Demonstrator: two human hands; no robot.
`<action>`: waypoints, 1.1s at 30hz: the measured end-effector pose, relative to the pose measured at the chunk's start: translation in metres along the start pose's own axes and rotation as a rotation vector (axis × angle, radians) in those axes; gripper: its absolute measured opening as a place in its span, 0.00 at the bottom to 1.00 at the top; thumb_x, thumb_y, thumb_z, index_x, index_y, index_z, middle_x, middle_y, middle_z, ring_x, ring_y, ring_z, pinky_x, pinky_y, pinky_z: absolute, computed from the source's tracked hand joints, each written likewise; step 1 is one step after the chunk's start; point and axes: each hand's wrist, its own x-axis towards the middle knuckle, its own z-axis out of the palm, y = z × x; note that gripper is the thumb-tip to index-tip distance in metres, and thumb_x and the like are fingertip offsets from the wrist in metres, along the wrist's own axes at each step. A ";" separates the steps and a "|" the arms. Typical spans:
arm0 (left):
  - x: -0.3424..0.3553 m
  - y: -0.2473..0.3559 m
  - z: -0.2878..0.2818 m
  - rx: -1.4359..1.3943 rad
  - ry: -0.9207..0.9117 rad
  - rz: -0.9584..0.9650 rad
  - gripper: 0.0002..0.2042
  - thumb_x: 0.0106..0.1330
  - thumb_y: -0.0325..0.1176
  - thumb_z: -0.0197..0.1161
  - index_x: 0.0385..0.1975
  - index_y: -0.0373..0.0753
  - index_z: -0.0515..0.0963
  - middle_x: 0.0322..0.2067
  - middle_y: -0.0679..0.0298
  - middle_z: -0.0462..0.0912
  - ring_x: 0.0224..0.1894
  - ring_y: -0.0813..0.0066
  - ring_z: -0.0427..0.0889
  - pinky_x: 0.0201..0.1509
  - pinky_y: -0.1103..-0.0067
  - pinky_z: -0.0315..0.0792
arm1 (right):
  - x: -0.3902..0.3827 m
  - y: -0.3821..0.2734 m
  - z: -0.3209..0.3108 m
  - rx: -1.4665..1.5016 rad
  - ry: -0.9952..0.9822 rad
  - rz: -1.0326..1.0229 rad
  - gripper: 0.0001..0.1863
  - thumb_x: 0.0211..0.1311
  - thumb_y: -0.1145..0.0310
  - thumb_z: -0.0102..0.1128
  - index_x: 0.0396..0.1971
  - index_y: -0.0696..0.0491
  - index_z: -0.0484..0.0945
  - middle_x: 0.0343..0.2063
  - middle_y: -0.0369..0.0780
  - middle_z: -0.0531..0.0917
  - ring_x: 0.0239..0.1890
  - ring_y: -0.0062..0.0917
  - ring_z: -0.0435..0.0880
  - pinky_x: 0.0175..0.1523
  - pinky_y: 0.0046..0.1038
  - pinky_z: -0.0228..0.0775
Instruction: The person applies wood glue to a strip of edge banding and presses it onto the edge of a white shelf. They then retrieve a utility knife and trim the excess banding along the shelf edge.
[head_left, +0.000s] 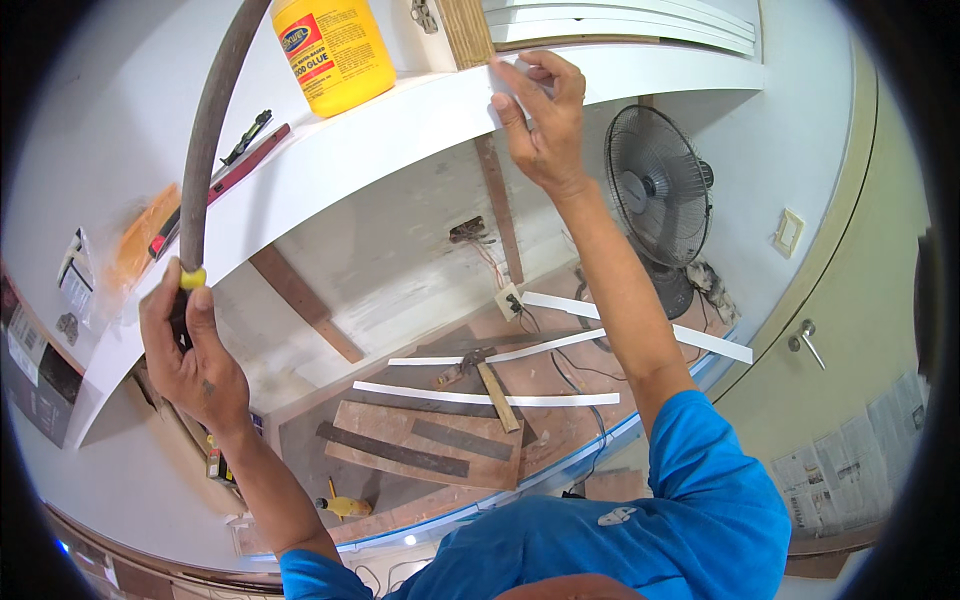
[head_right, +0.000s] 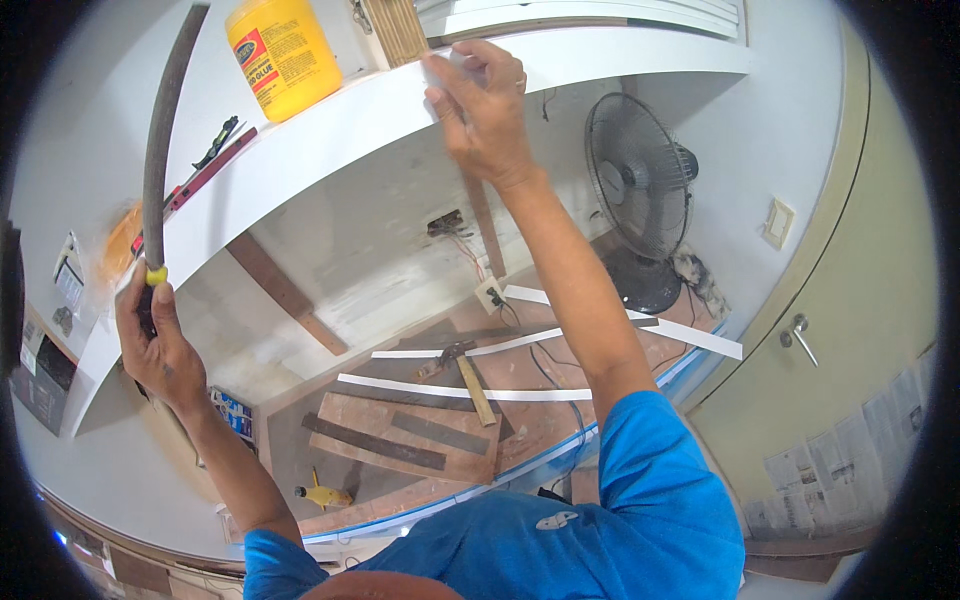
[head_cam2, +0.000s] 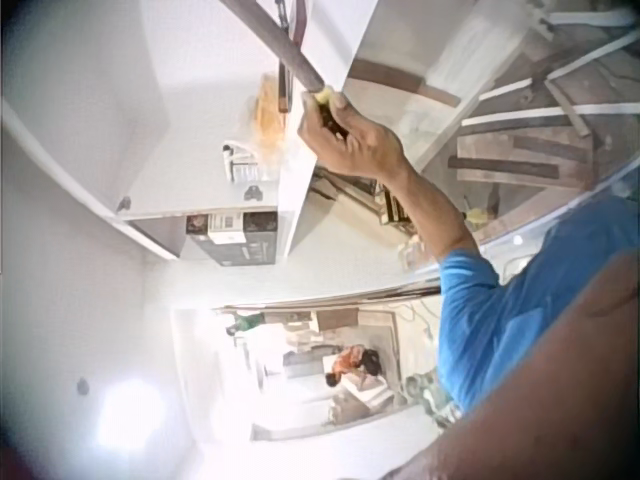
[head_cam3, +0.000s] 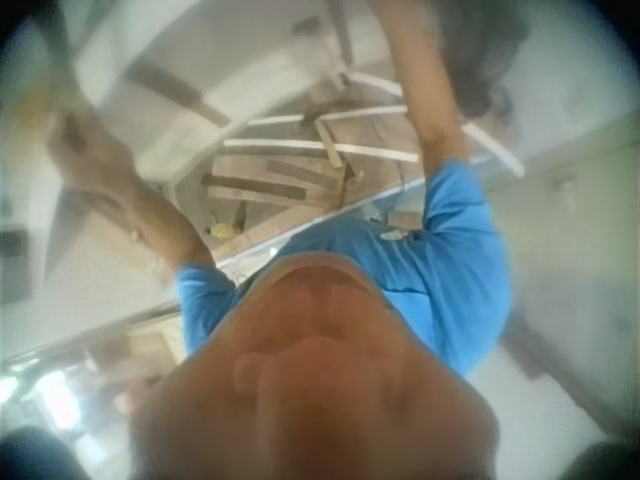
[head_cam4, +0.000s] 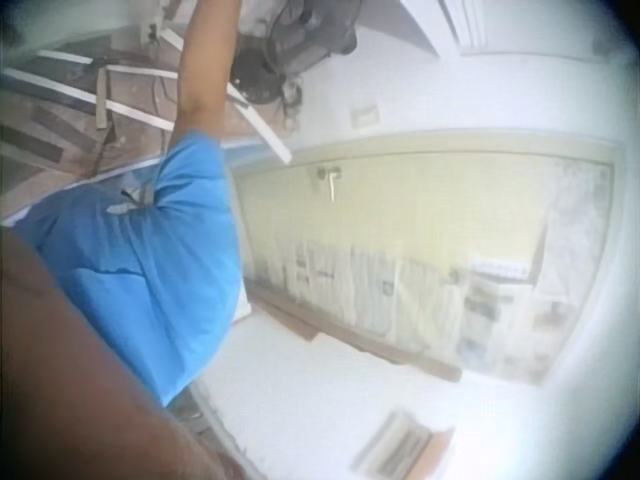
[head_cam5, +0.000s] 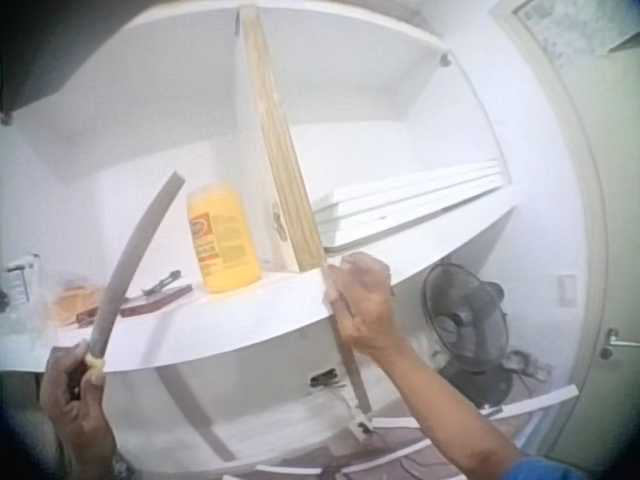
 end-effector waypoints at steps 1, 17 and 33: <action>-0.005 -0.003 -0.005 -0.020 -0.021 -0.016 0.16 0.74 0.27 0.66 0.58 0.30 0.80 0.43 0.63 0.81 0.45 0.78 0.80 0.53 0.81 0.75 | 0.000 0.003 -0.002 0.011 0.014 0.032 0.19 0.67 0.64 0.68 0.57 0.50 0.84 0.56 0.40 0.73 0.51 0.30 0.73 0.56 0.32 0.69; -0.067 -0.010 -0.026 0.166 -0.146 -0.032 0.13 0.73 0.29 0.67 0.53 0.31 0.80 0.41 0.59 0.81 0.40 0.72 0.78 0.49 0.77 0.74 | 0.035 -0.017 -0.006 -0.087 0.025 0.327 0.14 0.60 0.61 0.72 0.42 0.51 0.82 0.41 0.37 0.77 0.47 0.31 0.76 0.57 0.37 0.62; -0.100 0.013 -0.016 0.117 -0.363 -0.014 0.11 0.70 0.28 0.67 0.50 0.33 0.79 0.41 0.56 0.80 0.42 0.63 0.79 0.48 0.74 0.73 | 0.006 -0.025 -0.035 0.209 -0.085 0.190 0.16 0.67 0.67 0.64 0.54 0.47 0.84 0.46 0.38 0.83 0.44 0.29 0.83 0.54 0.36 0.71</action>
